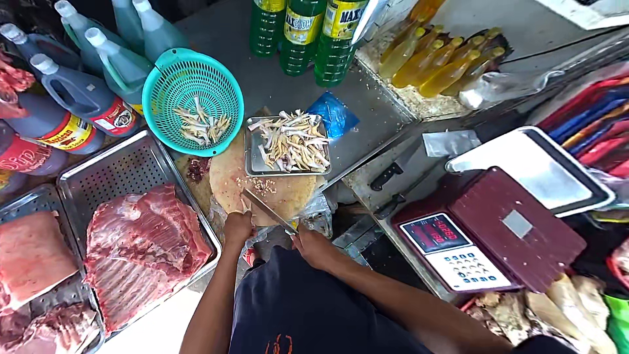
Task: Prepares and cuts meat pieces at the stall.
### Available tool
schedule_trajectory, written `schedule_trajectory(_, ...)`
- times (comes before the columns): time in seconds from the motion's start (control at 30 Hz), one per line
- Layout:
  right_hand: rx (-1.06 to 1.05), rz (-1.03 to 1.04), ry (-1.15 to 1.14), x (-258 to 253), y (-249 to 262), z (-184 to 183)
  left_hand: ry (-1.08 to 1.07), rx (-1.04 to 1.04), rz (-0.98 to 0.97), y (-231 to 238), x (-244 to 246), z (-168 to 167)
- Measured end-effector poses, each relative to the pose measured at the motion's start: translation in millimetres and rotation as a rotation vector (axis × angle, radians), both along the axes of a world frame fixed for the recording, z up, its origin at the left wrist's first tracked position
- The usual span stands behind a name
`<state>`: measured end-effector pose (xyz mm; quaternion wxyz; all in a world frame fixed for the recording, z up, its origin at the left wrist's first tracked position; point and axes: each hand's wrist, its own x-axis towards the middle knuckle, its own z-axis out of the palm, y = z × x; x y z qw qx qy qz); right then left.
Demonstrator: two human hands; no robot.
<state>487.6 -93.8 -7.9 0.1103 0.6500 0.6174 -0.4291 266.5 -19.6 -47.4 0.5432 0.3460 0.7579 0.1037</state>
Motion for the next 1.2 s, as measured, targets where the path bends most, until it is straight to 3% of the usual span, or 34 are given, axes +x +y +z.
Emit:
schedule_trajectory(0.23, 0.118, -0.051, 0.097, -3, 22, 42, 0.112, 0.106, -0.210, -20, -1, -8)
schedule_trajectory(0.4, -0.027, 0.021, 0.004, -12, -1, -2, 0.327, 0.107, -0.274, -15, 12, 4)
schedule_trajectory(0.53, -0.033, -0.012, 0.023, -4, 8, 7, 0.451, 0.063, -0.307, -9, 18, 10)
schedule_trajectory(0.6, 0.016, -0.068, 0.025, 9, 15, 14, 0.436, 0.136, -0.238, 7, 9, 18)
schedule_trajectory(0.67, 0.036, -0.108, 0.019, 24, 16, 16, 0.413, 0.320, -0.152, 31, -7, 39)
schedule_trajectory(0.77, 0.044, -0.101, 0.002, 42, 9, -3, 0.434, 0.639, -0.055, 82, -28, 95)
schedule_trajectory(0.9, 0.081, -0.091, -0.025, 47, 5, -21, 0.407, 0.889, -0.006, 141, -13, 150)
schedule_trajectory(0.97, 0.075, -0.093, -0.017, 46, 6, -18, 0.361, 0.822, -0.188, 166, 13, 143)
schedule_trajectory(1.07, 0.067, -0.092, -0.011, 43, 1, -14, 0.316, 0.532, -0.500, 199, 53, 75)
schedule_trajectory(1.13, 0.082, -0.085, -0.010, 42, 0, -16, 0.350, 0.373, -0.555, 210, 71, 29)
schedule_trajectory(1.2, 0.102, -0.084, -0.009, 44, 1, -19, 0.429, 0.277, -0.589, 216, 81, 12)
